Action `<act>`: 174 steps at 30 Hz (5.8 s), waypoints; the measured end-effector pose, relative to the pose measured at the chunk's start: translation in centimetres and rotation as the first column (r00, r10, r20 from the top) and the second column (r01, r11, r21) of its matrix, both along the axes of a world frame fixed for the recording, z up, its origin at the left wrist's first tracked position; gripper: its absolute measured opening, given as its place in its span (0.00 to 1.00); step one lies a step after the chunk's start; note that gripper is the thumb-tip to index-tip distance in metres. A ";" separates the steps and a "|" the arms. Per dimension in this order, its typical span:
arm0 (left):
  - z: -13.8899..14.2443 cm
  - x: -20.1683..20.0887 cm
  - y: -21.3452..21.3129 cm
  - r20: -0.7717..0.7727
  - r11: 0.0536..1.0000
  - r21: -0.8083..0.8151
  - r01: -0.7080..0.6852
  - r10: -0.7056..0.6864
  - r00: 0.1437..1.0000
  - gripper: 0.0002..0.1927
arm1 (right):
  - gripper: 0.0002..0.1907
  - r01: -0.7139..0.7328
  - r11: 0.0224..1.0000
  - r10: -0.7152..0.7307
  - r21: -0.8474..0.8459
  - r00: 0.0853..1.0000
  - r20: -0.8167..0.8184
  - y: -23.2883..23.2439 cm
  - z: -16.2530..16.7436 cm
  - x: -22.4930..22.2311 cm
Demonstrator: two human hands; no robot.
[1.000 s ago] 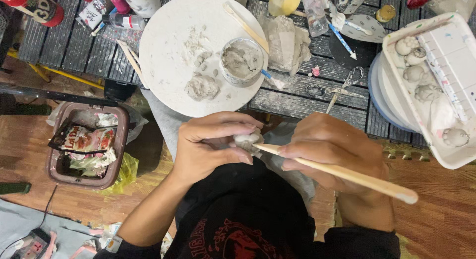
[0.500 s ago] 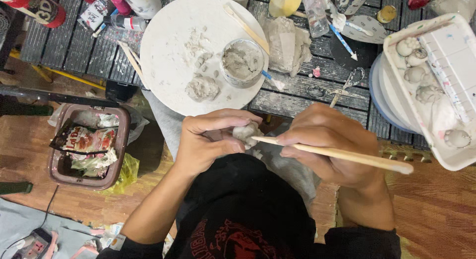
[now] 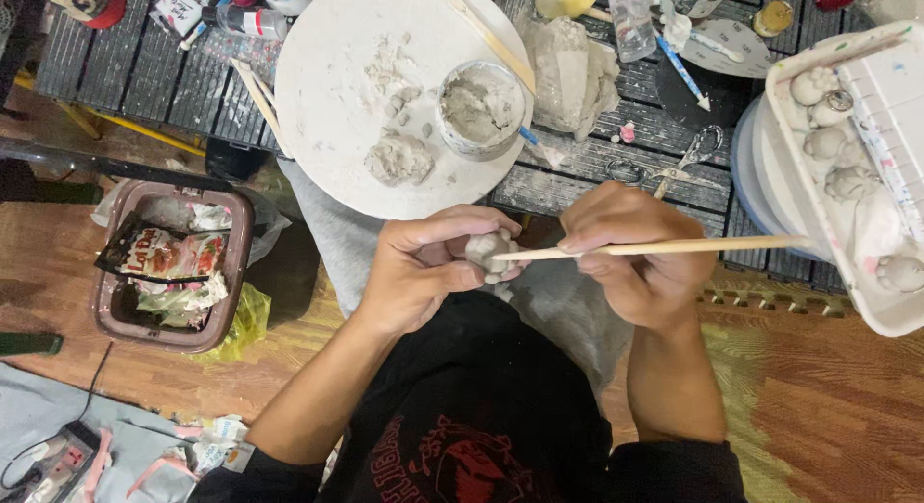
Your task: The person shapes a small piece of clay into a figurine using a wooden sculpting tool and their fingers. They repeatedly carve, smooth, and refine the surface of the clay object while seated at a cluttered workbench.
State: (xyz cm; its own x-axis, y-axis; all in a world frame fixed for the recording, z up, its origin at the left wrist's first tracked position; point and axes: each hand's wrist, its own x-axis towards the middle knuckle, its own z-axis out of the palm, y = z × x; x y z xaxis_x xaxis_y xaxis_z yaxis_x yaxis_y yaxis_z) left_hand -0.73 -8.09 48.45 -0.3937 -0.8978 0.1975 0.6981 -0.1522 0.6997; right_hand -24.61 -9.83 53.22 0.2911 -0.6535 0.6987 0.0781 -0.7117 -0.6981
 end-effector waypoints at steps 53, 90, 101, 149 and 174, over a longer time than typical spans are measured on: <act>0.2 -0.2 0.2 -0.155 0.980 0.098 0.172 -0.155 0.976 0.19 | 0.08 0.109 0.990 -0.115 0.090 0.991 0.071 0.1 -0.2 0.5; -0.2 -0.4 0.3 -0.294 0.959 0.040 0.280 -0.256 0.921 0.16 | 0.18 -0.239 0.952 0.252 -0.193 0.967 0.042 1.2 -4.2 -1.2; 0.3 -0.9 1.1 -0.236 0.980 0.000 0.198 -0.192 0.952 0.17 | 0.18 0.096 0.902 -0.156 -0.421 0.982 -0.110 4.0 -3.3 0.1; 2.4 -1.2 1.8 0.042 0.413 -0.810 -0.416 0.748 0.662 0.36 | 0.09 0.281 0.957 -0.246 -0.076 0.920 0.305 4.9 -3.4 2.9; 0.6 -1.2 2.9 -0.066 0.814 -0.465 -0.349 0.361 0.930 0.28 | 0.07 0.158 0.965 -0.081 -0.209 0.939 0.334 4.1 -4.0 3.0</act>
State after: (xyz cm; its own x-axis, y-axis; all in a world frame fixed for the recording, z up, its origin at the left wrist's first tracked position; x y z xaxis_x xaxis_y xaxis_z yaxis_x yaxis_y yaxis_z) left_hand -1.90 -5.16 49.08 -0.0754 -0.7828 0.6177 0.6224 0.4470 0.6425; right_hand -21.60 -5.72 49.22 -0.0436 -0.4805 0.8759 0.1744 -0.8669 -0.4670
